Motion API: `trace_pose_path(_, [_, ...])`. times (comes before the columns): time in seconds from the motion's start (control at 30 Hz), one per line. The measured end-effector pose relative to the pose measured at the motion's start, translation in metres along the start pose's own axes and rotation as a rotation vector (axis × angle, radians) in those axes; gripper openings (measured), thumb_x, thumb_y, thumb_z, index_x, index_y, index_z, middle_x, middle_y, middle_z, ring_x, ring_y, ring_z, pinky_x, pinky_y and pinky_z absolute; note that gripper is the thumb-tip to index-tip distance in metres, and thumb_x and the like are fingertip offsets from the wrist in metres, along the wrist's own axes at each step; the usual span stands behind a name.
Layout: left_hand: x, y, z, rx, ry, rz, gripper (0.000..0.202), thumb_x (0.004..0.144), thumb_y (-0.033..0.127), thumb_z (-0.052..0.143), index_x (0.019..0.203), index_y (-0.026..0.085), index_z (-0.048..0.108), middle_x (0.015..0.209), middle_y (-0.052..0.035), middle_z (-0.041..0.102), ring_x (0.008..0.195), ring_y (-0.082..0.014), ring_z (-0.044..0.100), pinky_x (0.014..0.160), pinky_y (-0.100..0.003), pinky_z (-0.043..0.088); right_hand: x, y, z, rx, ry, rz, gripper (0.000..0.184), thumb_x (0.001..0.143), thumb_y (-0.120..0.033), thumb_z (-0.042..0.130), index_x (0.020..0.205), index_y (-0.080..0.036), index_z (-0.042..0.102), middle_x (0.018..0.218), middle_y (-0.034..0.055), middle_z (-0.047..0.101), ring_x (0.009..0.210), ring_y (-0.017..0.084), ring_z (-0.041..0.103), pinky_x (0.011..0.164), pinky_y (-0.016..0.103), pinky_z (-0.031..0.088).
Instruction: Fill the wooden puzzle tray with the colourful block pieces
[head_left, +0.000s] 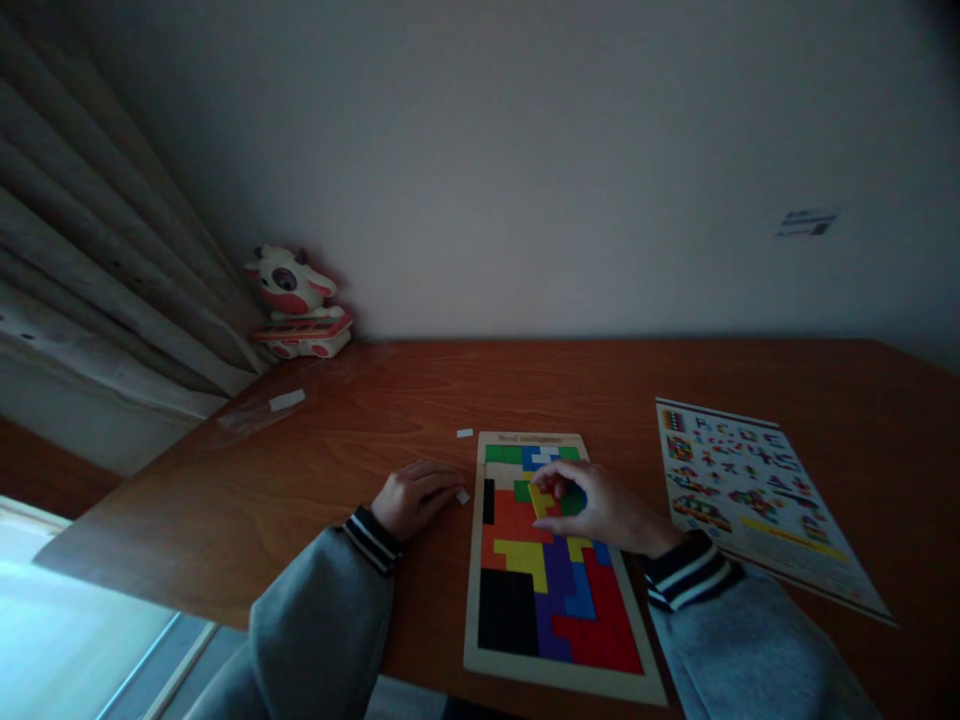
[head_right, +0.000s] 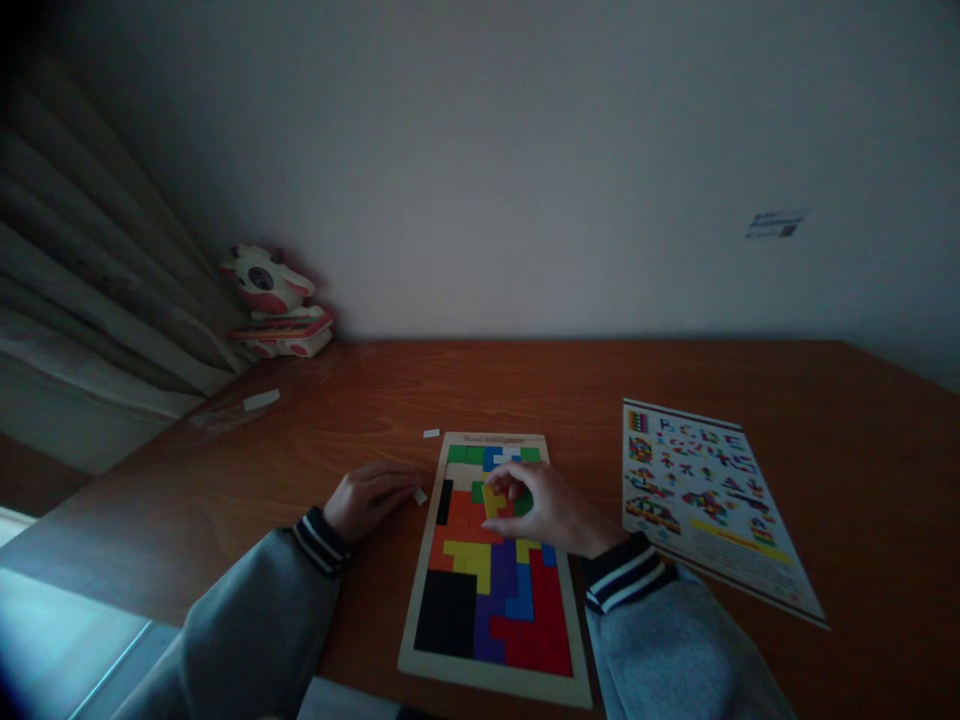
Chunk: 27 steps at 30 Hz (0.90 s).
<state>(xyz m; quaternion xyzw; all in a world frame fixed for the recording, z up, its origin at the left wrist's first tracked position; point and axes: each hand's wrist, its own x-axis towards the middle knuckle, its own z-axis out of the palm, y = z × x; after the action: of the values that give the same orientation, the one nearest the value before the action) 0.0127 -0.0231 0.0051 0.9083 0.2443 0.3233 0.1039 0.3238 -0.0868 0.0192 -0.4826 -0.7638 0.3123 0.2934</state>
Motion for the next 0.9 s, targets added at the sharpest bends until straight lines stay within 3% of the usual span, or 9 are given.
trace_pose_path(0.27, [0.014, -0.022, 0.012, -0.121, 0.26, -0.403, 0.024, 0.085, 0.04, 0.069, 0.093, 0.017, 0.071, 0.086, -0.0054, 0.073, 0.076, -0.0162, 0.07, 0.069, -0.027, 0.06, 0.005, 0.005, 0.008, 0.13, 0.204, 0.05, 0.036, 0.08, -0.039, 0.072, 0.109, -0.024, 0.058, 0.103, 0.0033, 0.066, 0.078, 0.015, 0.066, 0.076, 0.034, 0.056])
trace_pose_path(0.4, [0.027, -0.032, 0.018, -0.168, 0.314, -0.501, 0.029, 0.082, 0.045, 0.071, 0.091, 0.017, 0.071, 0.081, -0.0041, 0.074, 0.071, -0.0163, 0.07, 0.065, -0.026, 0.058, 0.007, 0.012, 0.009, 0.187, 0.252, 0.06, 0.033, 0.083, -0.039, 0.069, 0.11, -0.025, 0.057, 0.107, 0.0037, 0.065, 0.079, 0.015, 0.066, 0.074, 0.033, 0.056])
trace_pose_path(0.5, [0.036, -0.037, 0.021, -0.104, 0.312, -0.498, 0.029, 0.083, 0.047, 0.069, 0.086, 0.018, 0.072, 0.079, -0.0036, 0.073, 0.067, -0.015, 0.067, 0.062, -0.025, 0.054, 0.008, 0.019, 0.009, 0.187, 0.299, 0.064, 0.032, 0.085, -0.039, 0.066, 0.111, -0.025, 0.057, 0.106, 0.0046, 0.066, 0.088, 0.018, 0.066, 0.078, 0.035, 0.055])
trace_pose_path(0.6, [0.044, -0.041, 0.024, -0.054, 0.238, -0.455, 0.027, 0.084, 0.045, 0.068, 0.085, 0.019, 0.072, 0.078, -0.0025, 0.072, 0.064, -0.0135, 0.063, 0.06, -0.024, 0.051, 0.009, 0.022, 0.01, 0.215, 0.323, 0.095, 0.031, 0.086, -0.042, 0.064, 0.111, -0.024, 0.057, 0.105, 0.0056, 0.067, 0.092, 0.019, 0.066, 0.079, 0.036, 0.055])
trace_pose_path(0.7, [0.049, -0.044, 0.026, -0.01, 0.154, -0.348, 0.019, 0.086, 0.039, 0.067, 0.085, 0.02, 0.071, 0.085, -0.003, 0.072, 0.076, -0.0158, 0.064, 0.074, -0.028, 0.052, 0.01, 0.022, 0.01, 0.248, 0.339, 0.119, 0.03, 0.089, -0.045, 0.06, 0.109, -0.023, 0.057, 0.102, 0.0055, 0.068, 0.091, 0.019, 0.067, 0.08, 0.035, 0.055])
trace_pose_path(0.8, [0.053, -0.045, 0.029, -0.015, 0.093, -0.239, 0.011, 0.087, 0.03, 0.067, 0.085, 0.02, 0.069, 0.105, -0.0053, 0.072, 0.099, -0.0202, 0.064, 0.094, -0.036, 0.048, 0.011, 0.019, 0.012, 0.26, 0.36, 0.148, 0.033, 0.089, -0.047, 0.059, 0.111, -0.023, 0.056, 0.098, 0.0046, 0.068, 0.089, 0.019, 0.067, 0.079, 0.034, 0.055])
trace_pose_path(0.9, [0.054, -0.043, 0.032, -0.067, 0.014, -0.21, 0.007, 0.089, 0.026, 0.066, 0.086, 0.02, 0.066, 0.115, -0.0051, 0.07, 0.106, -0.0207, 0.063, 0.097, -0.037, 0.047, 0.011, 0.017, 0.012, 0.265, 0.356, 0.177, 0.036, 0.088, -0.048, 0.06, 0.115, -0.023, 0.056, 0.097, 0.0046, 0.067, 0.091, 0.019, 0.067, 0.079, 0.034, 0.055])
